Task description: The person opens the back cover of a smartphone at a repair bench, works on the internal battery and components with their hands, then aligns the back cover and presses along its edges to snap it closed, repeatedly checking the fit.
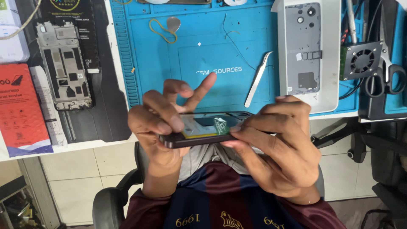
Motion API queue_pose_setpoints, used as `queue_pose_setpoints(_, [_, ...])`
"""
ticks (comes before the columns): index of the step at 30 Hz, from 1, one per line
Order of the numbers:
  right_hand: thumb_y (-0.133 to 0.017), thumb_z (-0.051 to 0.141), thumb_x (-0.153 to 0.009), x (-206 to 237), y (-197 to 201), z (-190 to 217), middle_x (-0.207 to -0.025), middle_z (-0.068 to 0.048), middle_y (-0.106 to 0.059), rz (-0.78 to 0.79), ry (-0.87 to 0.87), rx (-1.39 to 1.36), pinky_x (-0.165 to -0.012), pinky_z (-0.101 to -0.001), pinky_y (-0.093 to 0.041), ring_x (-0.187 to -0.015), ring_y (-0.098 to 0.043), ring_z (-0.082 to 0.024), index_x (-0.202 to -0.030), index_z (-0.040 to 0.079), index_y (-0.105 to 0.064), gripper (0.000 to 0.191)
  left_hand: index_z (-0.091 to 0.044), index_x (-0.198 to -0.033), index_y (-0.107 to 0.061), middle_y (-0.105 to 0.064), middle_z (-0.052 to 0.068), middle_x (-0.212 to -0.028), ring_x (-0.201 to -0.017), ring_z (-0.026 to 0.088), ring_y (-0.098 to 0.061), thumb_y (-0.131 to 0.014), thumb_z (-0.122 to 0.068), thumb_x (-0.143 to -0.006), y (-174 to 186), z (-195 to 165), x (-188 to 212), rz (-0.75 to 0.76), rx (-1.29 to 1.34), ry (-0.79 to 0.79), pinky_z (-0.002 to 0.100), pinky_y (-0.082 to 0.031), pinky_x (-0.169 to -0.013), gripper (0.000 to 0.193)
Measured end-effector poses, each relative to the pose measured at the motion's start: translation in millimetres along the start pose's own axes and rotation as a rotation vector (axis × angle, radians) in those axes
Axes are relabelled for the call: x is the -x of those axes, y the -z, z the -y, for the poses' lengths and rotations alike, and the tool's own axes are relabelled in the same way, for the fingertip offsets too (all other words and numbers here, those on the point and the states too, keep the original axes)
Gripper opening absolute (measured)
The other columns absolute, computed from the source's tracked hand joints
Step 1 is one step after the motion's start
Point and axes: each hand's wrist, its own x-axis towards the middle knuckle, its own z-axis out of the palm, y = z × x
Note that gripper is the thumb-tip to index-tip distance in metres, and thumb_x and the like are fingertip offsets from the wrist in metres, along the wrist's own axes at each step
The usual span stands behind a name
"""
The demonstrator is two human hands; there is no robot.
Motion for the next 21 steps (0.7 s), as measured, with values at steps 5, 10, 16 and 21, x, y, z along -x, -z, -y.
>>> queue_pose_setpoints(5, [-0.091,0.013,-0.071,-1.1,3.3,-1.6,-0.086,-0.005,-0.070,-0.002,-0.026,0.029,-0.085,-0.0433,-0.044,-0.088,-0.058,-0.025,-0.096,0.004,-0.075,0.030,-0.011,-0.108,-0.067,-0.071,0.002,-0.107,-0.119,0.033,-0.064,-0.086,-0.039,-0.081,8.9,-8.5,-26.4,0.183,-0.433,-0.182,0.073,-0.043,-0.115,0.043])
queue_pose_setpoints(10, [-0.091,0.014,-0.070,-4.3,7.2,0.9,-0.081,-0.001,-0.067,0.019,-0.012,0.136,-0.097,-0.0493,-0.042,-0.087,-0.060,-0.022,-0.094,0.008,-0.079,0.028,-0.011,-0.090,-0.076,-0.077,0.004,-0.096,-0.116,0.037,-0.070,-0.087,-0.030,-0.078,9.0,-28.9,-27.0,0.335,-0.859,-0.248,0.069,-0.036,-0.122,0.026])
queue_pose_setpoints(16, [-0.090,0.023,-0.066,-12.2,8.0,-7.0,-0.085,-0.005,-0.068,-0.038,-0.024,0.048,-0.091,-0.0446,-0.045,-0.089,-0.061,-0.024,-0.090,0.005,-0.075,0.034,-0.006,-0.093,-0.075,-0.076,0.006,-0.098,-0.110,0.034,-0.072,-0.085,-0.023,-0.086,11.2,-23.6,-21.3,0.250,-0.722,-0.187,0.065,-0.040,-0.120,0.020])
queue_pose_setpoints(21, [-0.090,0.021,-0.072,-5.5,3.3,-12.0,-0.092,-0.004,-0.067,-0.152,-0.160,-0.166,-0.084,-0.0338,-0.051,-0.094,-0.063,-0.021,-0.092,0.007,-0.074,0.029,-0.006,-0.094,-0.070,-0.075,0.005,-0.097,-0.109,0.031,-0.072,-0.082,-0.024,-0.092,17.2,-16.9,-23.4,0.128,-0.559,-0.166,0.066,-0.042,-0.120,0.021])
